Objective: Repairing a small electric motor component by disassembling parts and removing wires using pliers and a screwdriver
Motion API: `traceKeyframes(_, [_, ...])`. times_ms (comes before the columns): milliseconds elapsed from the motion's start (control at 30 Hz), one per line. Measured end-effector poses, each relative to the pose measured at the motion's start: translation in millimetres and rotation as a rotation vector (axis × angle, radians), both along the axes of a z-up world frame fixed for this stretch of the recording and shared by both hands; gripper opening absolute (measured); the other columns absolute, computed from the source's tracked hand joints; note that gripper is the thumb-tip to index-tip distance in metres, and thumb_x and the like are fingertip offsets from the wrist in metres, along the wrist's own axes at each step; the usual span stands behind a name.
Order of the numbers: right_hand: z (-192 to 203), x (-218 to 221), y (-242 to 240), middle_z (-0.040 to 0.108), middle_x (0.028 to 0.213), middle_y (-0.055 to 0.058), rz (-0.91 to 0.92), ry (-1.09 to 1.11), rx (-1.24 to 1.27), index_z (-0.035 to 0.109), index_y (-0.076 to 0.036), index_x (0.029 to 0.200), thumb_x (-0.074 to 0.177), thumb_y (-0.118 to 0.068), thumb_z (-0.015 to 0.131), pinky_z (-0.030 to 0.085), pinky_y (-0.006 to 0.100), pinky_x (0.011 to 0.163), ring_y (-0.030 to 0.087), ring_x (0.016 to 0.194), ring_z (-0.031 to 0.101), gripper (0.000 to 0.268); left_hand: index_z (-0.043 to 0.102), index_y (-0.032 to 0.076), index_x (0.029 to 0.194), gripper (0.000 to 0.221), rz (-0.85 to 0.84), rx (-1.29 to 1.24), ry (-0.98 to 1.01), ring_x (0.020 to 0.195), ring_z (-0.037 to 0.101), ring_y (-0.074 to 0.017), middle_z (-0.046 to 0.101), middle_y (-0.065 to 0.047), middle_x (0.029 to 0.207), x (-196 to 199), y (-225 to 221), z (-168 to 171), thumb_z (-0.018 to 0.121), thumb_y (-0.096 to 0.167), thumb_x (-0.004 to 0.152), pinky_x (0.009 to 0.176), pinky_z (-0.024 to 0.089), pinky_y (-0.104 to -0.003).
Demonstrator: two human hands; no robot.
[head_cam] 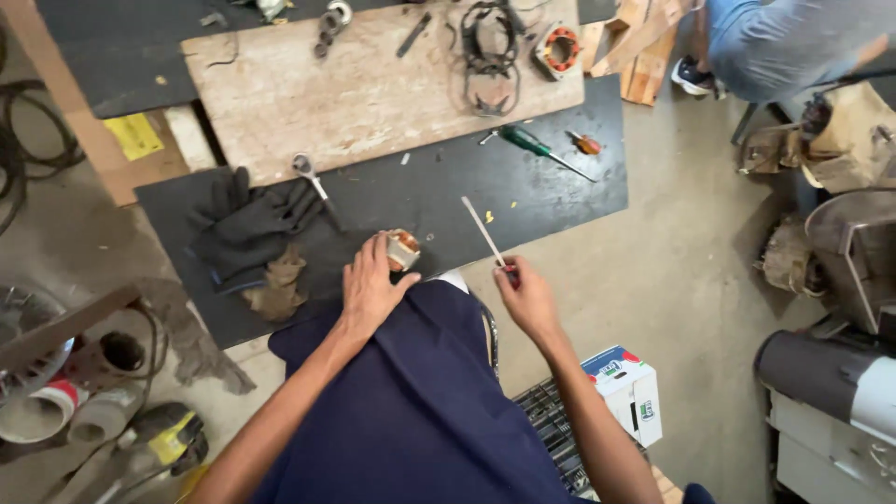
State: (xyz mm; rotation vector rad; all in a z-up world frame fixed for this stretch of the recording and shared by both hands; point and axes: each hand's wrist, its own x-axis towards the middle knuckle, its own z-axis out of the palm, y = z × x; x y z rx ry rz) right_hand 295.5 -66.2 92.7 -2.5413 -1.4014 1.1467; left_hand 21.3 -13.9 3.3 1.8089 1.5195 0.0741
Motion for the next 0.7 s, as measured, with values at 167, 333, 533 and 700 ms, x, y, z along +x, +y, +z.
traceKeyframes(167, [-45.0,18.8,-13.9,0.078,0.107,0.016,0.066,0.097,0.118,0.067,-0.014,0.123,0.095,-0.031,0.068,0.058,0.054,0.084,0.04,0.096,0.074,0.033,0.031,0.004,0.156,0.12,0.056,-0.049,0.076,0.127,0.057,-0.0398,0.047,-0.02,0.148,24.9,-2.8,6.5,0.089,0.056,0.065,0.091,0.055,-0.062])
traceKeyframes(333, [-20.8,46.7,17.1,0.076,0.107,0.017,0.119,0.197,0.141,0.065,-0.015,0.123,0.094,-0.029,0.069,0.058,0.054,0.083,0.043,0.098,0.072,0.033,0.028,0.006,0.161,0.12,0.12,-0.065,0.181,0.139,0.049,-0.0364,0.047,-0.019,0.151,42.8,-13.4,-44.1,0.083,0.06,0.07,0.101,0.049,-0.064])
traceKeyframes(533, [1.7,90.8,56.5,0.072,0.097,0.0,0.22,0.187,0.052,0.063,-0.019,0.112,0.098,-0.033,0.06,0.049,0.042,0.076,0.025,0.087,0.069,0.02,0.043,0.002,0.154,0.122,0.191,0.316,0.503,0.119,0.064,-0.0304,0.063,-0.016,0.135,59.9,-27.1,-42.4,0.075,0.074,0.062,0.089,0.053,-0.046])
traceKeyframes(700, [5.7,121.9,71.9,0.073,0.096,0.001,0.254,0.135,0.043,0.063,-0.018,0.114,0.099,-0.035,0.057,0.049,0.044,0.073,0.026,0.091,0.069,0.023,0.041,-0.001,0.154,0.114,0.358,0.239,0.302,0.123,0.057,-0.044,0.06,-0.025,0.137,66.8,-27.1,-36.7,0.087,0.051,0.064,0.093,0.047,-0.06])
